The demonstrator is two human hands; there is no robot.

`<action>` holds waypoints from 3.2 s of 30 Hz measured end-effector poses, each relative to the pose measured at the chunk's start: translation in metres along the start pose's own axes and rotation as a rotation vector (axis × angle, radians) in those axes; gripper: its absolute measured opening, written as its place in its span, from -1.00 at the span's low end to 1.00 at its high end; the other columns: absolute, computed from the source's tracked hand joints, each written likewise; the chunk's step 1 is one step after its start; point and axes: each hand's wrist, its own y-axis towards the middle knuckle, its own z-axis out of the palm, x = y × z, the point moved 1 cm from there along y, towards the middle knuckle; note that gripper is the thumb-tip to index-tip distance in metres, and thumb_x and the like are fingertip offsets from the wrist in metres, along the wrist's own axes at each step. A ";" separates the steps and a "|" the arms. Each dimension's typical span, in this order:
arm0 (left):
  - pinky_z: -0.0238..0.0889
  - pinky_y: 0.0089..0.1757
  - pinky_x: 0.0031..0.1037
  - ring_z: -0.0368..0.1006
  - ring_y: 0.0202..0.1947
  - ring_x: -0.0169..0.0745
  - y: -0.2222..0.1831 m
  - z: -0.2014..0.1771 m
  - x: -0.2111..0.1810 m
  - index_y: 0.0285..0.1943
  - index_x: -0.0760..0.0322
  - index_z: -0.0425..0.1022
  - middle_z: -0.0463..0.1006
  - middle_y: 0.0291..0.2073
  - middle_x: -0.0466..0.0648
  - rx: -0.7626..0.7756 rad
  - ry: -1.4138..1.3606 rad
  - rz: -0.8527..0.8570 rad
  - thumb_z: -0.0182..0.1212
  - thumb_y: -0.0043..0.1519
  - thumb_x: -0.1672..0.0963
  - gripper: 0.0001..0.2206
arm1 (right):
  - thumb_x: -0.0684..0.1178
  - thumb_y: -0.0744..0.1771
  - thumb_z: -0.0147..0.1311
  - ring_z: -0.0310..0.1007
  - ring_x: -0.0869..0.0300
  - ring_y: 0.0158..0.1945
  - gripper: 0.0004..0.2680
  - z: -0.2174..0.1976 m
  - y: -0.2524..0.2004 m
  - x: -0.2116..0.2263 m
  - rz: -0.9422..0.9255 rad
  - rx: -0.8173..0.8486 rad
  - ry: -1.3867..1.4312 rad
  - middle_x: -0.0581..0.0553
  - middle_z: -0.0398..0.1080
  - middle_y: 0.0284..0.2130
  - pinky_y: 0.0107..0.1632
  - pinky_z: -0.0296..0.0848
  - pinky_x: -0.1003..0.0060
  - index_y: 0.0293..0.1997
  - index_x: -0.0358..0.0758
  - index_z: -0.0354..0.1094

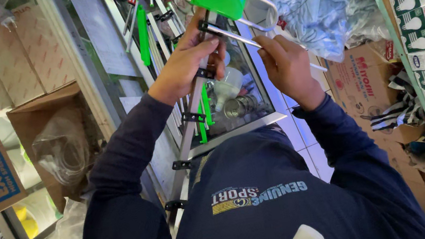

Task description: The person assembles a television antenna by sliding metal elements onto a central boom and securing the brackets with a screwdriver.

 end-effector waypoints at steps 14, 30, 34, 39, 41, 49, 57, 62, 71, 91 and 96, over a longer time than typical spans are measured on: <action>0.29 0.17 -0.43 0.32 0.30 -0.32 0.045 -0.030 0.018 0.59 0.20 0.10 0.40 0.30 -0.17 -0.057 -0.052 0.433 0.03 0.46 -0.10 -0.41 | -0.25 0.43 0.08 0.34 -0.01 -0.46 -0.87 0.013 -0.015 -0.004 0.020 0.043 0.172 -0.23 0.33 -0.42 -0.37 0.28 0.12 0.09 -0.31 0.36; 0.55 0.15 -0.19 0.53 0.16 -0.03 0.055 0.018 -0.019 0.43 0.28 0.30 0.51 0.23 0.20 0.140 -0.053 0.315 0.13 0.42 -0.01 -0.53 | -0.20 0.45 0.06 0.53 -0.24 -0.17 -0.85 -0.004 -0.016 -0.012 -0.016 0.143 0.265 -0.39 0.49 -0.16 -0.13 0.49 0.06 0.14 -0.39 0.36; 0.57 0.06 -0.23 0.58 0.10 -0.05 0.055 0.028 -0.025 0.40 0.25 0.34 0.54 0.16 0.18 0.116 0.112 0.346 0.12 0.44 -0.02 -0.57 | -0.17 0.46 0.04 0.53 -0.24 -0.13 -0.84 -0.013 -0.017 -0.010 -0.002 0.157 0.283 -0.41 0.48 -0.13 -0.09 0.49 0.09 0.16 -0.40 0.36; 0.54 0.05 -0.29 0.58 0.02 -0.10 0.049 0.039 -0.018 0.38 0.24 0.36 0.53 0.08 0.11 0.048 0.217 0.310 0.14 0.43 -0.02 -0.58 | -0.11 0.47 -0.05 0.47 0.02 -0.29 -0.85 -0.021 -0.014 -0.008 0.116 0.365 0.604 -0.27 0.50 -0.25 -0.16 0.41 0.22 0.08 -0.35 0.41; 0.55 0.01 -0.30 0.58 -0.08 -0.13 0.045 0.041 -0.017 0.38 0.23 0.36 0.54 -0.02 0.09 0.092 0.163 0.285 0.14 0.42 -0.02 -0.58 | -0.09 0.49 -0.08 0.47 0.07 -0.25 -0.83 -0.023 -0.016 -0.005 0.114 0.390 0.666 -0.23 0.50 -0.26 -0.11 0.41 0.26 0.08 -0.34 0.40; 0.51 0.00 -0.35 0.60 -0.04 -0.08 0.048 0.046 -0.026 0.37 0.28 0.36 0.57 0.08 0.16 0.134 0.088 0.311 0.19 0.39 -0.06 -0.52 | -0.15 0.44 0.02 0.42 0.00 -0.43 -0.85 -0.016 -0.021 -0.003 0.134 0.164 0.362 -0.25 0.43 -0.36 -0.33 0.35 0.19 0.07 -0.39 0.42; 0.47 -0.13 -0.41 0.61 -0.12 -0.05 0.050 0.047 -0.022 0.40 0.31 0.35 0.56 0.06 0.18 0.116 0.054 0.303 0.18 0.38 -0.07 -0.48 | -0.12 0.47 -0.01 0.48 -0.02 -0.38 -0.88 0.004 -0.039 -0.013 0.133 0.024 0.358 -0.24 0.45 -0.38 -0.29 0.39 0.19 -0.12 -0.36 0.41; 0.58 0.05 -0.32 0.57 0.08 -0.15 0.051 0.045 -0.021 0.41 0.29 0.31 0.53 0.19 0.14 0.144 0.048 0.325 0.18 0.39 -0.09 -0.47 | -0.09 0.47 0.01 0.50 -0.02 -0.38 -0.86 0.007 -0.038 -0.015 0.126 0.032 0.357 -0.24 0.45 -0.38 -0.30 0.40 0.21 -0.13 -0.36 0.42; 0.43 -0.17 -0.46 0.60 -0.09 -0.08 0.055 0.042 -0.009 0.42 0.31 0.32 0.53 0.10 0.17 0.158 0.037 0.298 0.16 0.40 -0.10 -0.45 | -0.06 0.48 0.00 0.43 0.10 -0.44 -0.83 0.002 -0.034 -0.017 0.182 0.157 0.474 -0.18 0.42 -0.46 -0.31 0.37 0.25 -0.18 -0.32 0.42; 0.46 0.03 -0.10 0.51 0.14 0.09 0.081 0.015 0.029 0.30 0.44 0.40 0.56 0.02 0.14 0.180 -0.298 0.288 -0.18 0.42 -0.25 -0.29 | -0.05 0.46 0.04 0.43 0.03 -0.46 -0.82 -0.003 -0.054 -0.019 0.290 0.086 0.332 -0.26 0.41 -0.48 -0.34 0.35 0.20 -0.19 -0.37 0.46; 0.52 0.05 -0.04 0.54 0.11 0.08 0.083 0.016 0.042 0.27 0.43 0.41 0.57 0.00 0.12 0.117 -0.352 0.193 -0.15 0.33 -0.26 -0.27 | -0.06 0.46 0.05 0.44 0.01 -0.45 -0.84 0.000 -0.041 -0.002 0.300 0.124 0.364 -0.27 0.42 -0.47 -0.34 0.37 0.19 -0.14 -0.36 0.46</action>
